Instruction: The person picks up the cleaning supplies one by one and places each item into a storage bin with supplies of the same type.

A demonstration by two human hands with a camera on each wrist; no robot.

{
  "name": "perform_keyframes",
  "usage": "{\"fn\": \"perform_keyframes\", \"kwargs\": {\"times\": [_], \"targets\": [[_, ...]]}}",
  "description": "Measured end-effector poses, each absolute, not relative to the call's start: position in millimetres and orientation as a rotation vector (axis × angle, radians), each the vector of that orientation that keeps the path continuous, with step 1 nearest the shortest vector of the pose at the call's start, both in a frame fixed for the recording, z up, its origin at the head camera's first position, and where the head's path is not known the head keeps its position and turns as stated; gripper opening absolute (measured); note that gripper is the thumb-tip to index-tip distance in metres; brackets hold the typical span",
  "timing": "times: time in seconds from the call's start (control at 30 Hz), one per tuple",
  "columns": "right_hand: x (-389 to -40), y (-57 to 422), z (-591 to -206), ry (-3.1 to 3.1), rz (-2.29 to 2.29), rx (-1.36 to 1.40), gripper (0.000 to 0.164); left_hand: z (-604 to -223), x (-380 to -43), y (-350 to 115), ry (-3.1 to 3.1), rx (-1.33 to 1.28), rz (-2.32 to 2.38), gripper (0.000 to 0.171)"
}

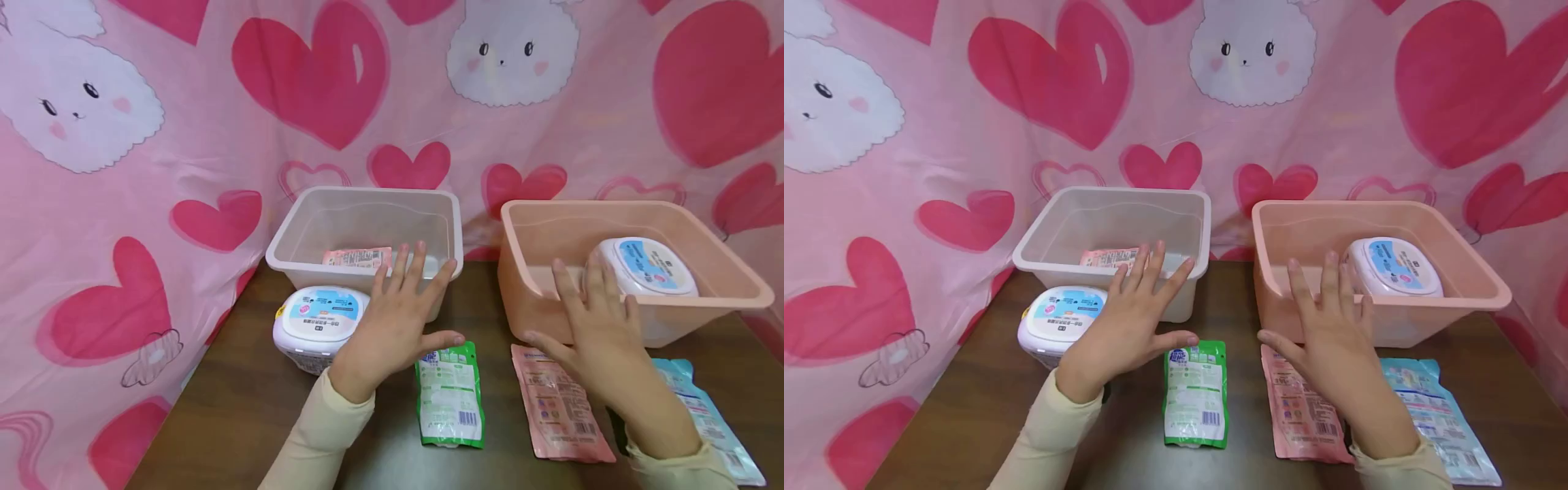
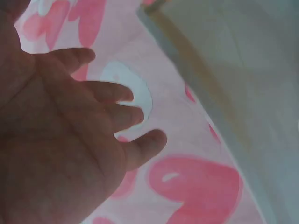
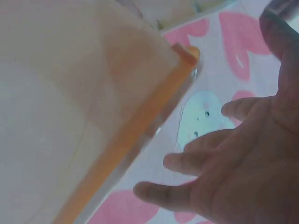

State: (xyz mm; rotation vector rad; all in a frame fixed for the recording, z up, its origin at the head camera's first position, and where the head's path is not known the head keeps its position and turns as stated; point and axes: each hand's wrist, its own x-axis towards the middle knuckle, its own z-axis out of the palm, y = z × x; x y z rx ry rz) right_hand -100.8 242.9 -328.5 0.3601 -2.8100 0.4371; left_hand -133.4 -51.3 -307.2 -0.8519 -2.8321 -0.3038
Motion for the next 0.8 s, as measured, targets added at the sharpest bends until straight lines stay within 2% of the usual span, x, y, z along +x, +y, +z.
{"fn": "perform_keyframes", "kwargs": {"times": [0.33,0.8], "targets": [[-91,289,-329,-2.762,0.527,0.333,0.103,-294,-139,-77,-2.835,-0.743,-0.437,0.099],[-61,364,-359,-2.894,0.681,0.179,0.102,-296,-159,-152,-2.863,-0.594,-0.677,0.094]]}}
